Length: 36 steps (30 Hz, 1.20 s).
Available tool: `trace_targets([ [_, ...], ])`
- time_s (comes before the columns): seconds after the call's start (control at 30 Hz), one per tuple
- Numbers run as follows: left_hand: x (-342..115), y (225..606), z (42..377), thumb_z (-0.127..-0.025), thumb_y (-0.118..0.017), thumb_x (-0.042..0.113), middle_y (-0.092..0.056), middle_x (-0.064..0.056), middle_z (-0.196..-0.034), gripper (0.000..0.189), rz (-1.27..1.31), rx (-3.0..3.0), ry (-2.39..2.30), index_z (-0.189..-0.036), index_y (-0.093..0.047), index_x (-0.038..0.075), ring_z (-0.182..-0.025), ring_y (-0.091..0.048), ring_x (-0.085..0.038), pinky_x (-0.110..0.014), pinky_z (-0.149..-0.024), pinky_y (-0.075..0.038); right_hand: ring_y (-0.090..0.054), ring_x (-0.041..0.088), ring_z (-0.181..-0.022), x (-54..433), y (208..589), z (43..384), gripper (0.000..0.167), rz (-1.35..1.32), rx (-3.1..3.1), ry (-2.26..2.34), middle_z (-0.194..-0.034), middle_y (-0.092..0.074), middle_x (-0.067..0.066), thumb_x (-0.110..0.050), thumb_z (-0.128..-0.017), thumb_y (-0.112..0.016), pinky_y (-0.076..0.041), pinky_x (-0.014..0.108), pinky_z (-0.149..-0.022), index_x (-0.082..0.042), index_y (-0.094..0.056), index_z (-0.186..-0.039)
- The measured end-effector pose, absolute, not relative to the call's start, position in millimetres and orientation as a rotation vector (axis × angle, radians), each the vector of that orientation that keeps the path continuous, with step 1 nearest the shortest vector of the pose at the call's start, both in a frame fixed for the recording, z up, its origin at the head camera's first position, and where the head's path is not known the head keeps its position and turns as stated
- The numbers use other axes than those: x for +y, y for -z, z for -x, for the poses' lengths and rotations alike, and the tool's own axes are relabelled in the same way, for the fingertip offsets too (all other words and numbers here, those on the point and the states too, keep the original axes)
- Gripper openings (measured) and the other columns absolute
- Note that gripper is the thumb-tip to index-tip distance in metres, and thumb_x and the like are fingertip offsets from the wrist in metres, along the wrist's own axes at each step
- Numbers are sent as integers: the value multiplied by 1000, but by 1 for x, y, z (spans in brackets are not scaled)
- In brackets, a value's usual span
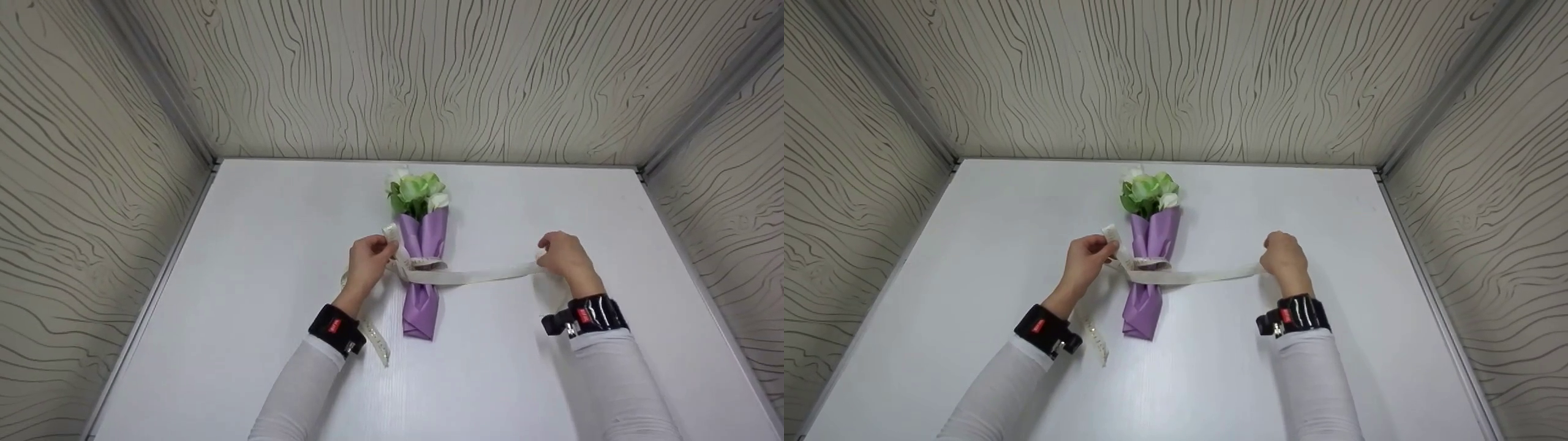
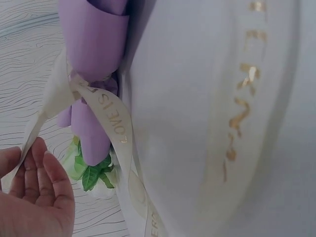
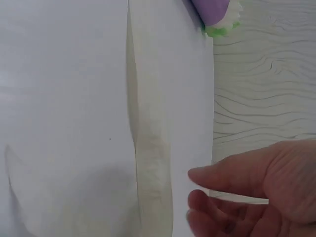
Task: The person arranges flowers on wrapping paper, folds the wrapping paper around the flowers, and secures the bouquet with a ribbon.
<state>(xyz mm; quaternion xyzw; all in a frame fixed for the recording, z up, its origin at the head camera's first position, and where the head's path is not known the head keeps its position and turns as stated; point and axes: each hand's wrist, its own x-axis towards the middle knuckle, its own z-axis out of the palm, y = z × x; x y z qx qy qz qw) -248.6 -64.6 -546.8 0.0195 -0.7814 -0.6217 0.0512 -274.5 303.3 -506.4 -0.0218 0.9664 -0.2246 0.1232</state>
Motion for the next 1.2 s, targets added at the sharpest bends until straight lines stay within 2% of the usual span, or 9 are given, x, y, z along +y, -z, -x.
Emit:
trace_targets([
  [0.1,-64,547,248,-81,-65,19,-62,-3,-68,16,-47,-2379,1863,-83,-66,3,-62,-59,-17,-26,-55,-48,-55,30,-82,274,511,271,29,296,2843,784,-93,-59,18,-8,-78,-63,-44,43,-72,5,-58,-103],
  [0.27,-63,546,249,-81,-64,19,-61,-2,-66,15,-38,-2379,1844,-81,-65,4,-62,-60,-21,-26,-53,-48,-54,14,-66,215,524,259,19,737,2712,956,-77,-61,0,-15,-79,-67,-46,30,-60,-4,-66,-95],
  [0.37,-62,545,249,-81,-65,20,-61,-2,-67,16,-44,-2373,1854,-82,-66,4,-62,-60,-20,-26,-54,-48,-51,10,-62,186,532,251,19,840,2660,985,-71,-57,-6,-20,-79,-67,-44,26,-54,-8,-67,-93],
  [0.53,-60,546,249,-80,-65,21,-61,-2,-68,16,-58,-2383,1830,-82,-65,4,-61,-58,-15,-25,-54,-48,-50,8,-58,156,544,247,21,770,2689,986,-67,-56,-9,-26,-77,-68,-43,24,-51,-11,-68,-91],
  [0.63,-59,547,249,-80,-65,21,-61,-1,-68,16,-61,-2384,1812,-81,-65,5,-60,-57,-13,-25,-54,-48,-50,9,-57,149,550,247,17,726,2687,1011,-66,-56,-8,-26,-76,-69,-43,25,-52,-12,-68,-85],
  [0.77,-59,548,249,-80,-65,20,-61,-1,-67,15,-61,-2365,1825,-80,-66,5,-60,-58,-14,-26,-54,-48,-50,11,-57,149,552,248,10,683,2670,1088,-64,-57,-7,-22,-74,-71,-43,26,-52,-15,-65,-74],
  [1.0,-61,548,248,-80,-65,20,-62,-1,-66,15,-35,-2347,1825,-77,-65,5,-60,-59,-13,-26,-55,-48,-45,12,-54,162,551,251,15,582,2746,1071,-58,-52,-4,-21,-70,-74,-38,26,-50,-13,-63,-66],
  [1.2,-61,548,246,-81,-65,19,-62,-1,-63,16,-3,-2335,1824,-74,-64,5,-60,-60,-16,-26,-55,-49,-44,14,-59,158,555,251,20,507,2871,1054,-63,-48,-3,-24,-67,-77,-36,28,-54,-15,-61,-60],
])
